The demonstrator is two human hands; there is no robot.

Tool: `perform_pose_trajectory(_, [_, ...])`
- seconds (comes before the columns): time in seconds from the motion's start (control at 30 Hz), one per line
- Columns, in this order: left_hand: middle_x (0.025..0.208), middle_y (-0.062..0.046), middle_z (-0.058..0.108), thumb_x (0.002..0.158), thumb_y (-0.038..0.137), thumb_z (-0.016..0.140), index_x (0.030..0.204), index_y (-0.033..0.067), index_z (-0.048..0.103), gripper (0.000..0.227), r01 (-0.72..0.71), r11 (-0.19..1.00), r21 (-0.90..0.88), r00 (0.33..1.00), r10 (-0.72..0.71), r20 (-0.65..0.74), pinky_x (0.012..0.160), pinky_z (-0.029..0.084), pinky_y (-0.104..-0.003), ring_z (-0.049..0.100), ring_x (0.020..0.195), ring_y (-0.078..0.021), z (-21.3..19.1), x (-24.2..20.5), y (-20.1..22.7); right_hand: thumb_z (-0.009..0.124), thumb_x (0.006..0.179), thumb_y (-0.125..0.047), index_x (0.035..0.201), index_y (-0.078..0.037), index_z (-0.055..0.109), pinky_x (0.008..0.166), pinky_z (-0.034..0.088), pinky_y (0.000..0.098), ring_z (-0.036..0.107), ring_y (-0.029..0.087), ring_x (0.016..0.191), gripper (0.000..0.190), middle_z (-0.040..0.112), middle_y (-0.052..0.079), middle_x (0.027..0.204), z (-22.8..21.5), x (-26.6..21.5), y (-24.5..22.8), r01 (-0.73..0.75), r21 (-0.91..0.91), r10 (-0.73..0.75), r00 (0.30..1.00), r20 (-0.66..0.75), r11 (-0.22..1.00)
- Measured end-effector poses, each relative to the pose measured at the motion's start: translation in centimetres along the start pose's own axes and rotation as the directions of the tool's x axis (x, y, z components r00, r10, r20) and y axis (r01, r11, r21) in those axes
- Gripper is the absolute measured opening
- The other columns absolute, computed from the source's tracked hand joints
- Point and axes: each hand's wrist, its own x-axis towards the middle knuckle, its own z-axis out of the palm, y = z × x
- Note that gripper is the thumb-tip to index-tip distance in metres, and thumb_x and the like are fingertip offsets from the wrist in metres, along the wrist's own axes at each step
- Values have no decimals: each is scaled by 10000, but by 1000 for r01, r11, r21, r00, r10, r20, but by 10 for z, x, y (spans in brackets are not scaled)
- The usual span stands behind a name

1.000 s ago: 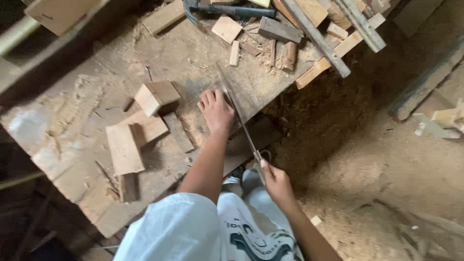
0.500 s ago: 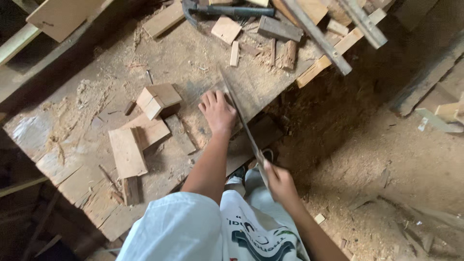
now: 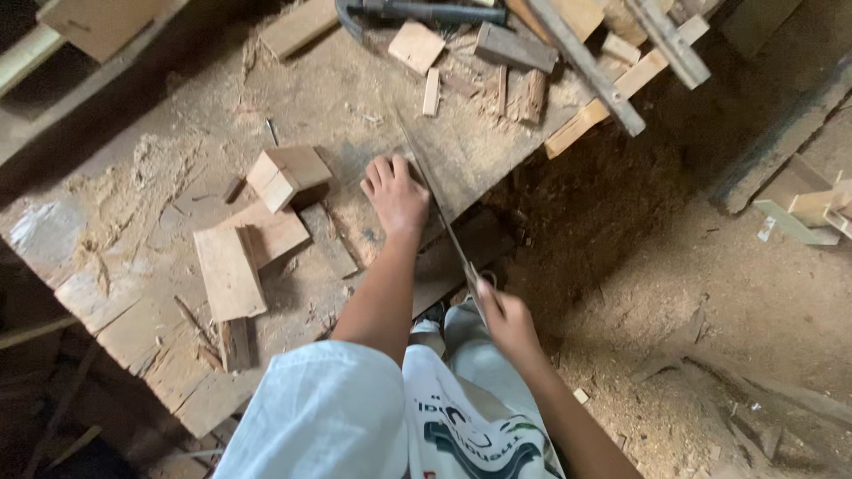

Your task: The person uses a hand saw to cut small wooden blocks on a workbench. They hold the wood with one hand and saw with the other, producing sawdust and separating pieces.

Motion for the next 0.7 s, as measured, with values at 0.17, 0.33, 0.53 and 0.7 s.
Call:
perform_pose_trajectory(0.17, [1151,-184,508,674,128,678,1066,60,558,416,-40,999,-18,999,40,-4,988,344,-523,463,1185,-367,-3,-4,3,503,1009,-476,1176,-93,807,501,355,343,444,169,527,517,516,58,595,-17,-41,21,-328,-104,336,938,79,939])
perform_pose_trajectory(0.33, [1151,-170,509,701,98,668,1058,56,565,374,-64,996,-58,997,62,-39,987,356,-503,466,1212,-357,-6,-7,0,585,982,-442,1244,-48,710,505,437,269,481,66,574,490,582,2,603,-6,-33,33,26,26,-25,999,-38,999])
perform_pose_trajectory(0.53, [1157,-177,510,701,95,686,1076,48,568,396,-107,992,-63,991,101,-93,991,363,-496,463,1191,-362,1,-10,-3,555,1027,-462,1130,-37,798,543,446,323,573,148,596,501,638,87,666,-11,5,16,-75,-89,77,997,16,993])
perform_pose_trajectory(0.7, [1169,-164,511,669,158,759,1104,47,556,492,-113,988,-104,994,111,-23,990,360,-499,464,1179,-361,2,-6,-4,556,1007,-490,1187,-37,730,794,568,346,773,218,918,518,788,178,982,13,58,-32,184,9,-183,982,-54,983])
